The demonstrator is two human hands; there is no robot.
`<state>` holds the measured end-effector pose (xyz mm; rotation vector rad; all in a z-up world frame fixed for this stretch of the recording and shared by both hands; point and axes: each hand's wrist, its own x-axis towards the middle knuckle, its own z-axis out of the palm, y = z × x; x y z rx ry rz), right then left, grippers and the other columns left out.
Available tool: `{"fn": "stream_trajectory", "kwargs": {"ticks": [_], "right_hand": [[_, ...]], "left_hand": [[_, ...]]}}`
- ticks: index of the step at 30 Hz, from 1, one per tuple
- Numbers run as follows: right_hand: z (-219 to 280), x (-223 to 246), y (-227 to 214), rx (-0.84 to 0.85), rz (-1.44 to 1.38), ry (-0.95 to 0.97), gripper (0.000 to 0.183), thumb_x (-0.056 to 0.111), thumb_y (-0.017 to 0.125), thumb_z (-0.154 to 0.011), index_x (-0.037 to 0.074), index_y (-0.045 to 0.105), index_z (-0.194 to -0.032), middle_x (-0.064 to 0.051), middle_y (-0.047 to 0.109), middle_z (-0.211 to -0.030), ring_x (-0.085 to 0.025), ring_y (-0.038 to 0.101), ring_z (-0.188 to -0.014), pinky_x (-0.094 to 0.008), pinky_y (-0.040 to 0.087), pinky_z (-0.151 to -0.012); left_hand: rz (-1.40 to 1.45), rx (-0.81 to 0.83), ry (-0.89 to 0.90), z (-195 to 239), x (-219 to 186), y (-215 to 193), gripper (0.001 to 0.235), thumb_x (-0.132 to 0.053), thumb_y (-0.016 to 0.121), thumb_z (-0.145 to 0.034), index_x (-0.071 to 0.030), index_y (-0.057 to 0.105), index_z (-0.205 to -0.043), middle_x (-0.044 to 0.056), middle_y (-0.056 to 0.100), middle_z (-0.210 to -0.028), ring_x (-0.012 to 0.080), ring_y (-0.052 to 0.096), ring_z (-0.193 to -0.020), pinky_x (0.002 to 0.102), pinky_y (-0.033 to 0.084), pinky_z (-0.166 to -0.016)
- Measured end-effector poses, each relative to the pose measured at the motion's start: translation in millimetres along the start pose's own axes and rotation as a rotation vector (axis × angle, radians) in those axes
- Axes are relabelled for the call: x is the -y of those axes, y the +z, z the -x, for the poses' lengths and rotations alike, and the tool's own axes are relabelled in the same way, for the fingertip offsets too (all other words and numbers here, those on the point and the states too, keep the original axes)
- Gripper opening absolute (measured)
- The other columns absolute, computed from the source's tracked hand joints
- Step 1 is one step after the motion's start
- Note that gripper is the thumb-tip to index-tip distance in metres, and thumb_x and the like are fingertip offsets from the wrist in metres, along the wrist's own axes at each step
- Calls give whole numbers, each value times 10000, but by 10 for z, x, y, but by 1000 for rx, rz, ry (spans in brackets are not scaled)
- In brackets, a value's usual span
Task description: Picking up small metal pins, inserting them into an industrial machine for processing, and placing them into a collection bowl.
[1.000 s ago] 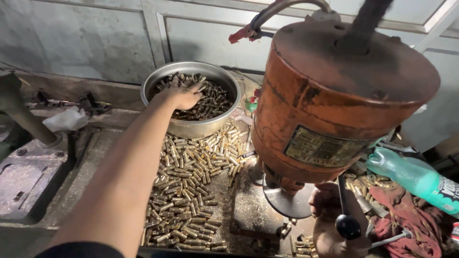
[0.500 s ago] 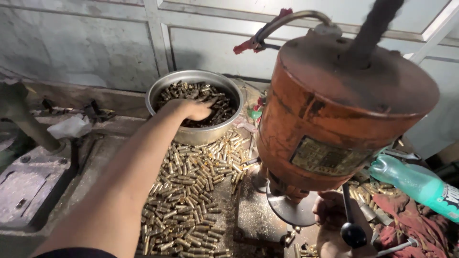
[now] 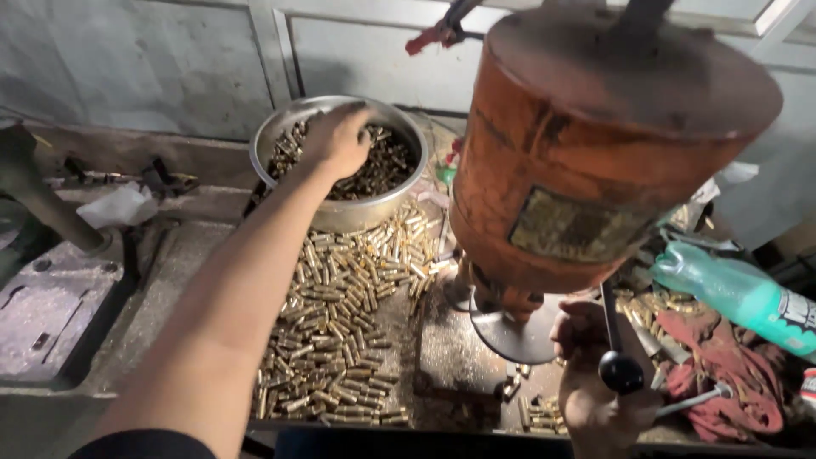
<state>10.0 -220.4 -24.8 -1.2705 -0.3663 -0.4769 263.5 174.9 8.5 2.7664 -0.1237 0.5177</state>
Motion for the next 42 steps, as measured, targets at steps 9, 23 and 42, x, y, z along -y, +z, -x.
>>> {"fn": "stream_trajectory", "kwargs": {"ticks": [9, 23, 42], "right_hand": [[-2, 318, 299, -75, -120, -132, 738, 616, 710, -913, 146, 455, -1421, -189, 641, -1051, -270, 612, -811, -387, 489, -684], [385, 122, -8, -87, -432, 28, 514, 492, 679, -1096, 3, 615, -1240, -138, 662, -1161, -290, 623, -1064, -487, 515, -963], [406, 163, -105, -86, -613, 127, 376, 438, 690, -1090, 117, 616, -1270, -155, 706, -1158, -315, 617, -1098, -584, 422, -1111]], "left_hand": [[24, -568, 563, 1523, -669, -103, 32, -94, 710, -949, -79, 737, -939, 101, 753, -881, 203, 676, -740, 352, 567, -697], [-170, 117, 334, 1754, -914, 675, 119, -39, 642, -931, -90, 747, -906, 110, 677, -794, 224, 681, -703, 366, 596, -641], [1027, 166, -361, 2505, -1862, -155, 293, -285, 770, -874, -142, 804, -1128, -9, 720, -720, 44, 507, -538, 247, 395, -467]]}}
